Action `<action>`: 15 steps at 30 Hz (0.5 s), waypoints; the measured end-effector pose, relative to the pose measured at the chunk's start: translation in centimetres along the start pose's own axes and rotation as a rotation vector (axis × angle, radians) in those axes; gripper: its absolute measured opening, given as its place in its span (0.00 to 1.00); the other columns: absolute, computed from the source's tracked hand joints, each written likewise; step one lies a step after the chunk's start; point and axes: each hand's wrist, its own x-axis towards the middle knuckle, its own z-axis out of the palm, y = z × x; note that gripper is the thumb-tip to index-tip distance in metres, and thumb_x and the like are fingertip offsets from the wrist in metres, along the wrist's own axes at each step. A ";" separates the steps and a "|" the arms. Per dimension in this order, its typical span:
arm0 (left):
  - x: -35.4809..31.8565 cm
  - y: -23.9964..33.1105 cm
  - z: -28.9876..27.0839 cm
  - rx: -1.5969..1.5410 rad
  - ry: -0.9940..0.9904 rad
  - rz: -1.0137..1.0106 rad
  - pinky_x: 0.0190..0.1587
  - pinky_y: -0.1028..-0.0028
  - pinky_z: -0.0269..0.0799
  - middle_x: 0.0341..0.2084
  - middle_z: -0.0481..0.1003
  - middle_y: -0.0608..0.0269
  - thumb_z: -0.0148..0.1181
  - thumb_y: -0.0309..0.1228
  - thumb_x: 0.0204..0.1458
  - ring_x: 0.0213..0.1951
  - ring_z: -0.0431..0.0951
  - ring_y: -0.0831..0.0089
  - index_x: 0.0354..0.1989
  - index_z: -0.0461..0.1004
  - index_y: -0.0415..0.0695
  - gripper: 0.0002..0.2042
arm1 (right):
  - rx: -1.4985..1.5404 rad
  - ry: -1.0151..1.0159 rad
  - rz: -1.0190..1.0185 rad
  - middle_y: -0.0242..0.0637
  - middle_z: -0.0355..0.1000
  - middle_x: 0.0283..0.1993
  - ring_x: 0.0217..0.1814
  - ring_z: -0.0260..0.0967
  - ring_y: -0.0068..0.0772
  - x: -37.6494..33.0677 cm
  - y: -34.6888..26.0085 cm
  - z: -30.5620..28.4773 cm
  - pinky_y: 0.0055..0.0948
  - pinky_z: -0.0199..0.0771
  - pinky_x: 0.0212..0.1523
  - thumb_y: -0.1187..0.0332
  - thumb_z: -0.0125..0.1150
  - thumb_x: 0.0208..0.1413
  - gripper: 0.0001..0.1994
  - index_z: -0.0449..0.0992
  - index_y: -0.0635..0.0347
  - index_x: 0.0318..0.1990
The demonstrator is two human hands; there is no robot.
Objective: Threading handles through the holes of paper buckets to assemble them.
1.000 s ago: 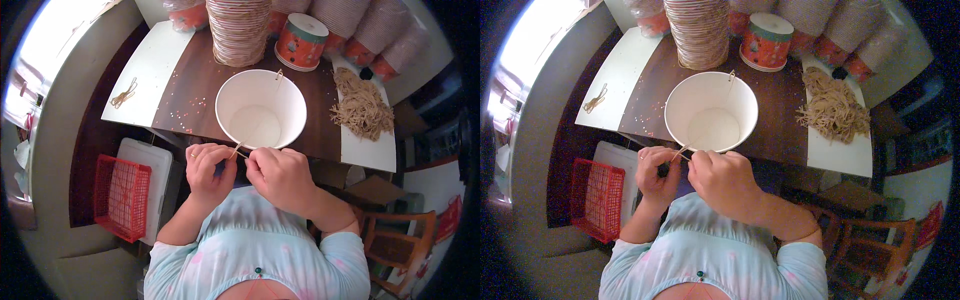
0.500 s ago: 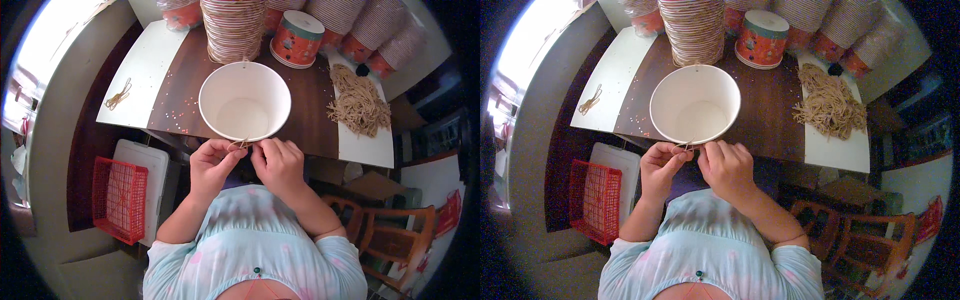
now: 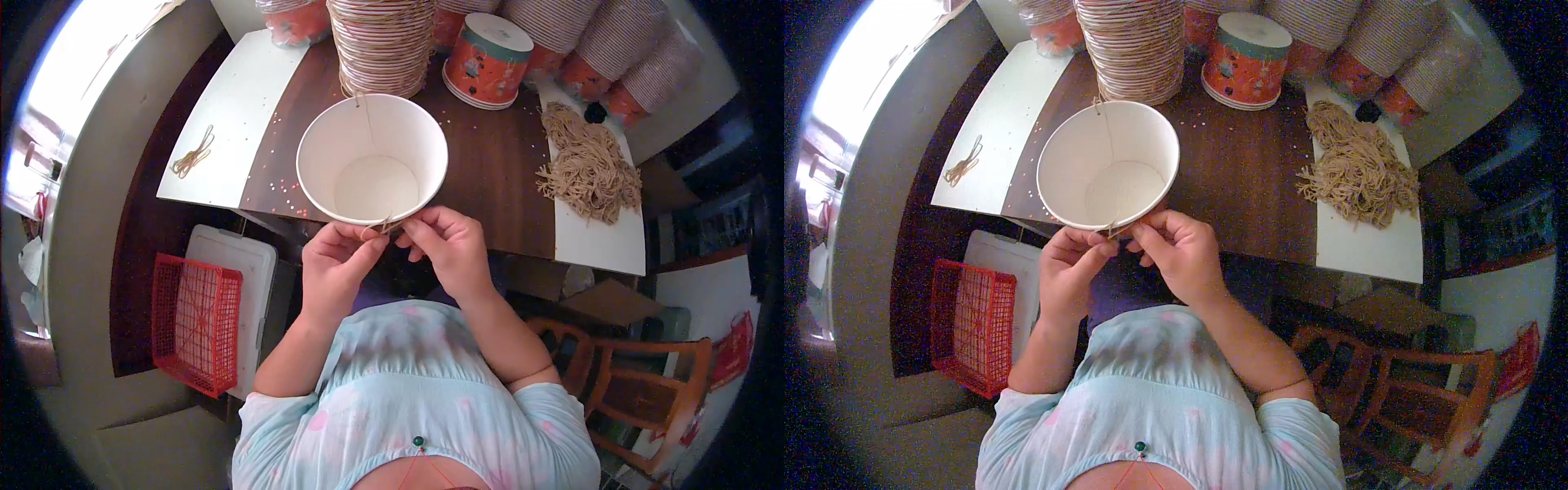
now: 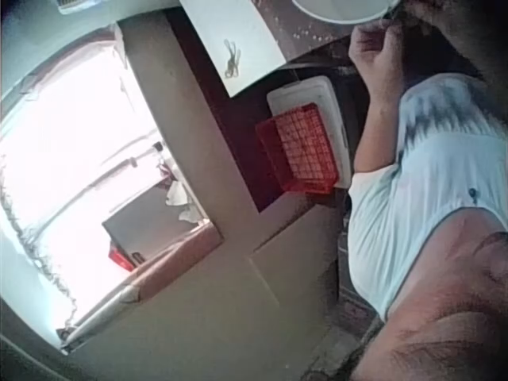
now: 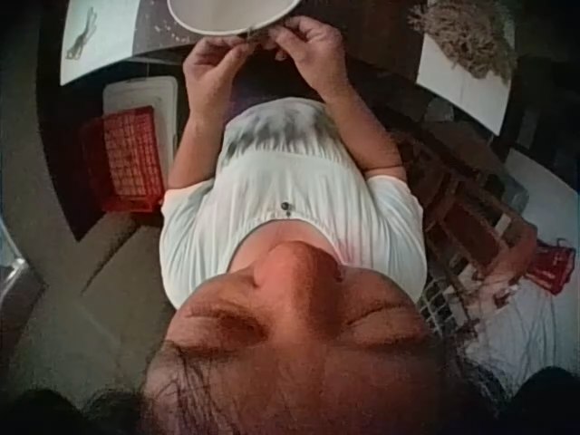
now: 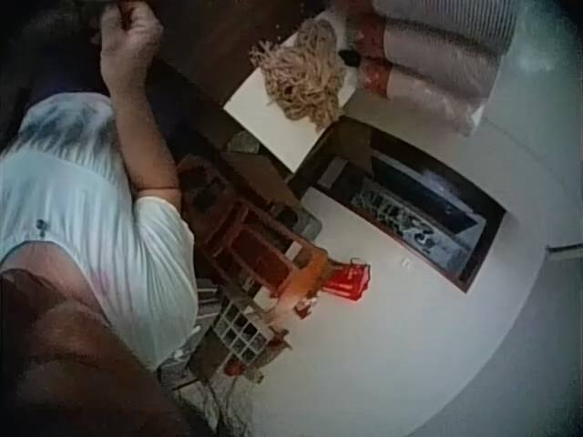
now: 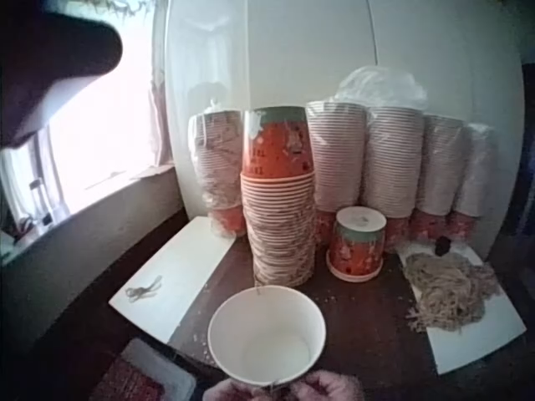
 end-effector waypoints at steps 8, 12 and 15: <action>0.3 0.5 0.6 0.558 0.101 0.360 0.36 0.81 0.71 0.27 0.76 0.63 0.58 0.19 0.49 0.33 0.77 0.78 0.30 0.71 0.36 0.02 | 0.221 -0.065 0.037 0.33 0.75 0.30 0.28 0.70 0.18 0.2 0.3 0.1 0.19 0.70 0.28 0.70 0.57 0.55 0.06 0.76 0.64 0.34; 1.6 1.0 0.8 0.211 -0.037 0.118 0.38 0.80 0.73 0.29 0.76 0.60 0.56 0.18 0.50 0.34 0.78 0.76 0.32 0.69 0.35 0.04 | -0.023 0.010 -0.101 0.33 0.75 0.30 0.28 0.70 0.19 0.1 0.4 -0.1 0.19 0.70 0.29 0.71 0.59 0.53 0.05 0.76 0.63 0.33; 2.7 1.1 1.3 0.034 -0.133 0.020 0.39 0.77 0.74 0.30 0.76 0.59 0.56 0.17 0.50 0.34 0.78 0.74 0.32 0.69 0.36 0.04 | -0.225 0.129 -0.254 0.33 0.74 0.29 0.28 0.70 0.21 0.1 0.3 -0.5 0.21 0.70 0.29 0.73 0.60 0.51 0.03 0.77 0.61 0.32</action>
